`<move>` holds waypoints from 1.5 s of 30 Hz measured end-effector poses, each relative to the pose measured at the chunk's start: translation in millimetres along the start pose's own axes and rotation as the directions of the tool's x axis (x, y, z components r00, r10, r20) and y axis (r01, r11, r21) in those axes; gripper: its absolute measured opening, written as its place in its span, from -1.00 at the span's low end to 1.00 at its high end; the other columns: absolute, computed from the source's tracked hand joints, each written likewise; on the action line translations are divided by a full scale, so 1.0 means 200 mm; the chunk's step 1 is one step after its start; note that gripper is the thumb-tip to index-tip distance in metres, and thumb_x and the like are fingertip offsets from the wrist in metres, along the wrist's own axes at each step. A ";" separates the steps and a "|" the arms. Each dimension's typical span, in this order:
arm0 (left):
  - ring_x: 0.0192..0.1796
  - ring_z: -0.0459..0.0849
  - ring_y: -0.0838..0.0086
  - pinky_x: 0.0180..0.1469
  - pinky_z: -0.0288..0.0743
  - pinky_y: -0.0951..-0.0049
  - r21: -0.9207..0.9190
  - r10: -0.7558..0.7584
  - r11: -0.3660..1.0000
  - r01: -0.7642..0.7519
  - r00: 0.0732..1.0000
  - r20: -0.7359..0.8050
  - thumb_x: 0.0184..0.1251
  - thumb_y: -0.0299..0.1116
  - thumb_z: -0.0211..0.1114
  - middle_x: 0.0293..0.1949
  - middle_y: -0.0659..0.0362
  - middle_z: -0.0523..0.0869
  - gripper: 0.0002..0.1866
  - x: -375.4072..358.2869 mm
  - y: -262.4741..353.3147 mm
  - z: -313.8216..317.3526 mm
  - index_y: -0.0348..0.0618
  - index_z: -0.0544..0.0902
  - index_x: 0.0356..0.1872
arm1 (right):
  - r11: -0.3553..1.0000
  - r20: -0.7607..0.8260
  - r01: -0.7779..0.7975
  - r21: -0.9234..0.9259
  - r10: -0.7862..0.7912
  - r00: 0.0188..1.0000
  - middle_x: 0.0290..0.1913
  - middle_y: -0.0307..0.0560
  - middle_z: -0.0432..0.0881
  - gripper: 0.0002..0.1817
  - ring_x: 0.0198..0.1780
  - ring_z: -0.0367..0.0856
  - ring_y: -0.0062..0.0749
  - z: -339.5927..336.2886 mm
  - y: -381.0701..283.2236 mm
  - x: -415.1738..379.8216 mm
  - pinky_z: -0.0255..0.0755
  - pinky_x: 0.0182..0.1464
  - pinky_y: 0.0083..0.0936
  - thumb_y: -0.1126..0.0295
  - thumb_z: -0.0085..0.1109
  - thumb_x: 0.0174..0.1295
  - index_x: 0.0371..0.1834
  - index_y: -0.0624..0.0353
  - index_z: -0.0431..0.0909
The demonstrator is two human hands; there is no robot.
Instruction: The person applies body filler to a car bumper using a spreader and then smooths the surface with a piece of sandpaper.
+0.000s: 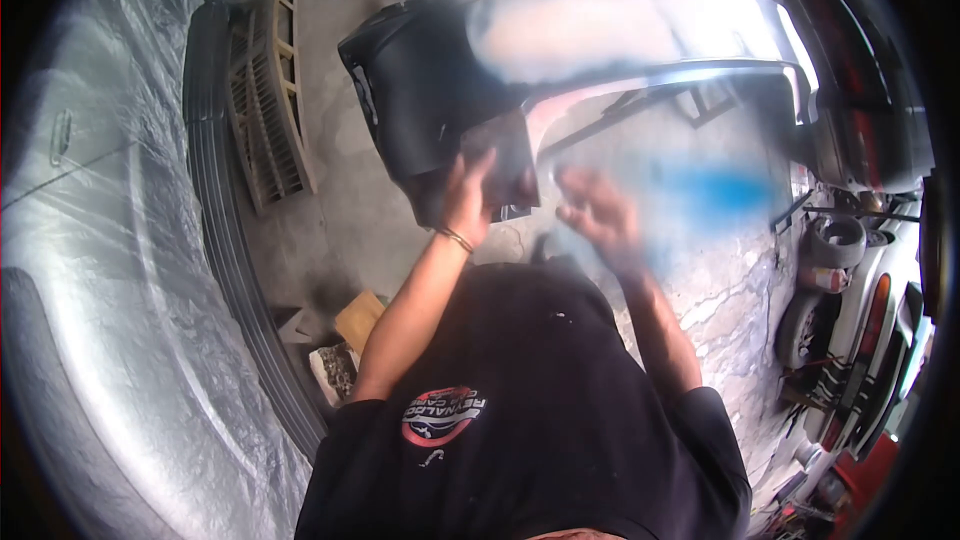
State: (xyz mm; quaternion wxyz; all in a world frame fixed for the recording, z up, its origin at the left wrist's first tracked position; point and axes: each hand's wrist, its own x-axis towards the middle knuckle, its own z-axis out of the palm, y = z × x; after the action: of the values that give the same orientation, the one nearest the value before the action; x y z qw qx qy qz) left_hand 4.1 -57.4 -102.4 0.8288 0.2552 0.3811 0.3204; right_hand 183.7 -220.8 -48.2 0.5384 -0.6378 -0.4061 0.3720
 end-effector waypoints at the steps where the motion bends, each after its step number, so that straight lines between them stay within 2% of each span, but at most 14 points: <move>1: 0.24 0.79 0.33 0.15 0.80 0.19 -0.029 -0.009 1.000 0.009 1.000 0.009 0.64 -0.24 0.42 0.24 0.16 0.75 -0.51 -0.02 -0.02 0.06 -0.03 0.54 0.47 | 0.996 0.070 0.014 0.094 -0.020 0.997 0.47 -0.05 0.63 -0.55 0.42 0.59 -0.34 0.02 -0.03 -0.04 0.54 0.37 -0.28 0.47 0.61 0.36 0.32 0.13 0.81; 4: 0.20 0.82 0.32 0.12 0.81 0.22 -0.047 -0.033 0.998 0.037 0.996 0.085 0.66 -0.26 0.38 0.22 0.12 0.76 -0.51 -0.09 0.06 0.20 -0.09 0.50 0.48 | 0.993 0.112 0.075 0.095 -0.086 0.990 0.46 -0.03 0.63 -0.53 0.38 0.63 -0.30 0.05 -0.08 -0.09 0.54 0.36 -0.28 0.48 0.60 0.36 0.34 0.09 0.83; 7: 0.17 0.84 0.33 0.10 0.82 0.24 0.001 -0.033 0.999 0.033 0.992 0.125 0.67 -0.29 0.35 0.19 0.09 0.77 -0.54 -0.16 0.15 0.26 -0.14 0.50 0.46 | 0.943 0.185 0.226 -0.245 -0.183 0.966 0.40 -0.15 0.67 -0.57 0.38 0.63 -0.34 -0.10 0.10 -0.04 0.50 0.42 -0.26 0.47 0.60 0.35 0.29 0.07 0.84; 8: 0.15 0.84 0.33 0.09 0.83 0.26 0.038 -0.016 0.999 0.012 0.995 0.100 0.68 -0.30 0.33 0.16 0.08 0.77 -0.56 -0.17 0.18 0.27 -0.16 0.51 0.44 | 0.863 0.200 0.291 -0.412 -0.226 0.953 0.35 -0.19 0.70 -0.58 0.36 0.64 -0.35 -0.16 0.15 -0.01 0.48 0.44 -0.25 0.47 0.60 0.33 0.27 0.06 0.84; 9: 0.15 0.83 0.34 0.13 0.79 0.27 0.029 0.009 1.000 -0.011 0.996 0.085 0.67 -0.31 0.34 0.15 0.08 0.79 -0.59 -0.17 0.21 0.28 -0.20 0.56 0.41 | 0.553 0.343 0.538 -0.636 -0.422 0.839 0.21 -0.24 0.76 -0.61 0.32 0.67 -0.26 -0.23 0.12 0.04 0.48 0.43 -0.22 0.49 0.57 0.31 0.21 0.04 0.81; 10: 0.15 0.83 0.34 0.13 0.79 0.27 0.027 0.012 1.000 -0.014 0.996 0.088 0.67 -0.31 0.34 0.15 0.08 0.79 -0.59 -0.13 0.21 0.26 -0.20 0.56 0.41 | 0.711 0.260 0.430 -0.557 -0.342 0.903 0.11 -0.20 0.79 -0.60 0.30 0.68 -0.14 -0.26 0.17 0.03 0.48 0.42 -0.14 0.51 0.55 0.28 0.18 0.01 0.78; 13: 0.13 0.82 0.37 0.20 0.68 0.30 0.328 0.371 0.854 -0.405 0.914 0.163 0.63 -0.30 0.38 0.15 0.03 0.85 -0.61 -0.01 0.17 0.24 -0.30 0.69 0.31 | 0.623 0.291 0.487 -0.612 -0.396 0.871 0.12 -0.18 0.78 -0.58 0.30 0.67 -0.05 -0.26 -0.11 0.08 0.47 0.42 -0.07 0.53 0.55 0.22 0.16 0.03 0.78; 21: 0.13 0.87 0.20 0.23 0.66 0.20 0.608 0.592 0.514 -0.605 0.763 0.259 0.65 -0.19 0.36 0.08 -0.12 0.89 -0.58 0.02 0.14 0.26 -0.35 0.71 0.25 | 0.513 0.479 0.630 -0.583 -0.409 0.777 0.04 -0.09 0.78 -0.57 0.24 0.69 0.08 -0.13 -0.22 0.21 0.49 0.39 0.01 0.48 0.55 0.14 0.12 0.09 0.79; 24: 0.20 0.79 0.33 0.32 0.62 0.26 0.361 0.564 0.769 -0.528 0.826 0.007 0.64 -0.19 0.39 0.22 0.01 0.84 -0.53 0.07 0.21 0.22 -0.33 0.67 0.34 | 0.549 0.522 0.658 -0.515 -0.409 0.749 0.03 -0.04 0.78 -0.65 0.19 0.71 0.06 -0.16 0.07 0.24 0.52 0.32 0.00 0.48 0.51 0.21 0.10 0.10 0.80; 28: 0.39 0.66 0.32 0.40 0.57 0.28 0.045 0.385 0.923 -0.383 0.915 -0.119 0.52 -0.17 0.51 0.38 0.07 0.71 -0.40 0.28 0.22 -0.02 -0.21 0.60 0.47 | 0.845 0.020 0.260 -0.467 -0.284 0.959 0.06 0.01 0.80 -0.72 0.13 0.72 0.01 -0.10 0.36 0.28 0.57 0.25 -0.08 0.46 0.46 0.31 0.08 0.14 0.86; 30: 0.38 0.66 0.32 0.39 0.58 0.27 -0.007 0.320 0.946 -0.324 0.937 -0.140 0.48 -0.18 0.54 0.34 0.13 0.70 -0.38 0.34 0.18 -0.11 -0.15 0.60 0.47 | 0.849 -0.018 0.192 -0.493 -0.231 0.973 0.13 0.00 0.79 -0.67 0.19 0.68 0.04 -0.07 0.39 0.35 0.54 0.31 -0.07 0.43 0.47 0.28 0.12 0.08 0.88; 32: 0.37 0.66 0.36 0.38 0.58 0.27 0.013 0.277 0.960 -0.278 0.951 -0.140 0.45 -0.18 0.55 0.32 0.16 0.71 -0.39 0.37 0.15 -0.16 -0.12 0.61 0.45 | 0.610 -0.003 0.342 -0.715 -0.493 0.870 0.21 -0.01 0.77 -0.61 0.31 0.59 0.09 0.00 0.34 0.43 0.47 0.41 -0.03 0.39 0.48 0.24 0.17 -0.02 0.88; 36: 0.36 0.66 0.38 0.36 0.59 0.26 0.023 0.257 0.966 -0.256 0.962 -0.090 0.44 -0.18 0.55 0.32 0.16 0.71 -0.39 0.39 0.14 -0.20 -0.12 0.62 0.45 | 0.487 -0.042 0.314 -0.815 -0.589 0.807 0.29 -0.19 0.72 -0.56 0.39 0.51 0.04 0.09 0.43 0.55 0.33 0.50 0.04 0.32 0.49 0.18 0.18 -0.25 0.88; 45: 0.32 0.68 0.39 0.33 0.59 0.31 0.048 0.282 0.959 -0.279 0.956 -0.076 0.45 -0.19 0.55 0.27 0.19 0.74 -0.46 0.37 0.14 -0.18 -0.10 0.69 0.39 | 0.437 -0.049 0.325 -0.839 -0.656 0.753 0.32 -0.32 0.72 -0.52 0.38 0.55 -0.08 0.13 0.50 0.61 0.27 0.54 0.03 0.32 0.50 0.21 0.25 -0.30 0.85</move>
State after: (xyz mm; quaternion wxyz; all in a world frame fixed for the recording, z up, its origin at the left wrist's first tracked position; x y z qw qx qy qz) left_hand 3.6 20.8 -139.0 0.7538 0.3085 0.3806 0.4380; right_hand 219.5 -106.9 -156.5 0.3509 -0.7135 -0.5874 -0.1507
